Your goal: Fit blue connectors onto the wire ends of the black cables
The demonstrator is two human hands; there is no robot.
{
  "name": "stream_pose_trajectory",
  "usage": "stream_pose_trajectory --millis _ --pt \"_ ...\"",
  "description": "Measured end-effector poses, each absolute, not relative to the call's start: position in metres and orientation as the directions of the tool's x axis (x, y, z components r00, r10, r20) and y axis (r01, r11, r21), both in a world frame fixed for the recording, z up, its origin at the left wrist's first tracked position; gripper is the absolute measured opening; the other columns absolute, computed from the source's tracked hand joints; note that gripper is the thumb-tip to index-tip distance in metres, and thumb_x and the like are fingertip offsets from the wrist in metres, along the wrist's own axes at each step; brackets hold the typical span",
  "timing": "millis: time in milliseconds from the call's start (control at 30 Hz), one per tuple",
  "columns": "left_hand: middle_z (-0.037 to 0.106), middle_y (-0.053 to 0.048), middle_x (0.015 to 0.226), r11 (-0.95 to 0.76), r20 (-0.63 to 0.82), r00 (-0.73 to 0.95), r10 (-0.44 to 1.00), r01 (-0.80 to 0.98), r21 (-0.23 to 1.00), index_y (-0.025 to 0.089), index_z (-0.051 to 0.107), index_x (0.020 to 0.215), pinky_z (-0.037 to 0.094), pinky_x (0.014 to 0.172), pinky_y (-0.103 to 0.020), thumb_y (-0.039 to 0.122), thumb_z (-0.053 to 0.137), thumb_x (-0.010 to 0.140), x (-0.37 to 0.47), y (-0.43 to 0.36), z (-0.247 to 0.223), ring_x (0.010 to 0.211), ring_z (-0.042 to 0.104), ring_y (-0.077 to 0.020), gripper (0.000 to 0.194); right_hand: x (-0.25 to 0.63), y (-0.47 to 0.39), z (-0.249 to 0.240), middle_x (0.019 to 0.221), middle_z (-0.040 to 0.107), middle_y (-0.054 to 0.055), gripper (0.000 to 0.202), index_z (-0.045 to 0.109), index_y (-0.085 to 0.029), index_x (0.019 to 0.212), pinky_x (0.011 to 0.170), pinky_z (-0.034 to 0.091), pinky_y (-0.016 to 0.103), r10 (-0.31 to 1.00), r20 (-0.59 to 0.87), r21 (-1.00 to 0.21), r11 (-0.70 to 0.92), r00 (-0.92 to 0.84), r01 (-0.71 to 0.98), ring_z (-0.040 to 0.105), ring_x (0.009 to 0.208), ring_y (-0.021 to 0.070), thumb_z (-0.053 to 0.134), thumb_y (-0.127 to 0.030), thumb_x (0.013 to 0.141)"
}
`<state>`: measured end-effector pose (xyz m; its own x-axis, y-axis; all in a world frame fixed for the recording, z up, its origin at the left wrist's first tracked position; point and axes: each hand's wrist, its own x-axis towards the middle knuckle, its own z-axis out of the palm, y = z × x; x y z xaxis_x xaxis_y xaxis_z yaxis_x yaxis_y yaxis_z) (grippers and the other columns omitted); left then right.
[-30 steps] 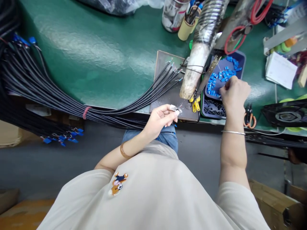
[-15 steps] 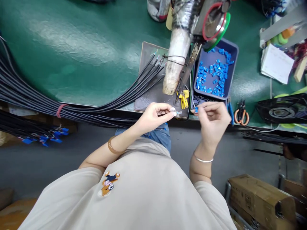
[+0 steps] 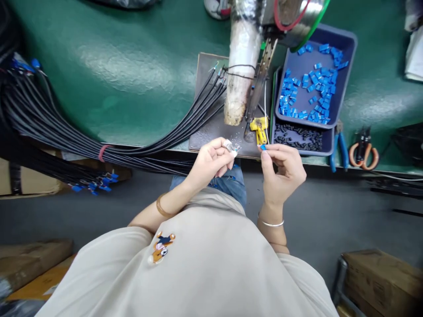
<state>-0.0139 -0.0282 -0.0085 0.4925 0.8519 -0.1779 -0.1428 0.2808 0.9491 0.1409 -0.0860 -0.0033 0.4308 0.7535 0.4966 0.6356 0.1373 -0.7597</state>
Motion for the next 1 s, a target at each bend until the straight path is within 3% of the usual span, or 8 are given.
stream_pose_trajectory --millis 67,133,533,700,900,1000 --pt "0.057 0.007 0.054 0.417 -0.27 0.488 0.83 -0.221 0.882 0.019 0.049 0.079 0.02 0.033 -0.016 0.029 0.066 0.083 -0.014 -0.025 -0.017 0.032 0.035 -0.0015 0.02 0.136 -0.086 -0.005 0.094 0.071 0.001 0.004 0.071 -0.023 0.087 0.073 0.061 0.031 0.813 0.418 -0.818 0.144 0.405 0.557 0.07 0.087 0.0146 0.067 -0.02 0.087" --pt "0.058 0.007 0.054 0.443 -0.284 0.489 0.825 -0.248 0.861 0.018 0.05 0.079 0.022 0.033 -0.014 0.029 0.071 0.079 -0.014 -0.024 -0.018 0.033 0.035 -0.0005 0.024 0.131 -0.084 -0.007 0.096 0.07 0.001 0.006 0.072 -0.023 0.089 0.074 0.061 0.029 0.863 0.347 -0.858 0.135 0.366 0.495 0.07 0.088 0.0139 0.067 -0.02 0.087" --pt "0.059 0.004 0.058 0.326 -0.171 0.495 0.852 -0.244 0.913 0.014 0.055 0.076 0.032 0.038 -0.011 0.023 0.072 0.079 -0.011 -0.023 -0.018 0.041 0.041 0.0002 0.019 0.123 -0.078 -0.009 0.094 0.069 0.001 0.006 0.071 -0.021 0.083 0.071 0.059 0.022 0.912 0.231 -0.931 0.105 0.34 0.35 0.068 0.085 0.0104 0.068 -0.017 0.085" --pt "0.059 0.005 0.058 0.276 -0.128 0.477 0.87 -0.253 0.927 0.014 0.055 0.075 0.036 0.041 -0.011 0.019 0.071 0.079 -0.009 -0.024 -0.017 0.043 0.044 0.0001 0.017 0.121 -0.079 -0.007 0.096 0.069 0.002 0.005 0.069 -0.02 0.081 0.07 0.059 0.024 0.898 0.269 -0.893 0.096 0.349 0.439 0.069 0.086 0.0117 0.067 -0.018 0.085" --pt "0.06 0.005 0.057 0.362 -0.175 0.526 0.832 -0.276 0.89 0.015 0.054 0.079 0.031 0.037 -0.012 0.024 0.071 0.08 -0.012 -0.022 -0.015 0.039 0.042 -0.0001 0.019 0.118 -0.082 -0.008 0.099 0.071 0.002 0.011 0.07 -0.022 0.086 0.086 0.059 0.033 0.802 0.547 -0.64 0.213 0.242 0.738 0.069 0.093 0.0145 0.069 -0.012 0.082" --pt "0.06 0.005 0.057 0.395 -0.175 0.555 0.813 -0.306 0.866 0.014 0.058 0.081 0.033 0.04 -0.012 0.026 0.074 0.079 -0.013 -0.02 -0.014 0.042 0.045 -0.0008 0.019 0.121 -0.082 -0.01 0.097 0.072 0.002 0.013 0.071 -0.022 0.089 0.084 0.06 0.032 0.788 0.556 -0.667 0.233 0.264 0.708 0.069 0.091 0.0142 0.069 -0.011 0.083"
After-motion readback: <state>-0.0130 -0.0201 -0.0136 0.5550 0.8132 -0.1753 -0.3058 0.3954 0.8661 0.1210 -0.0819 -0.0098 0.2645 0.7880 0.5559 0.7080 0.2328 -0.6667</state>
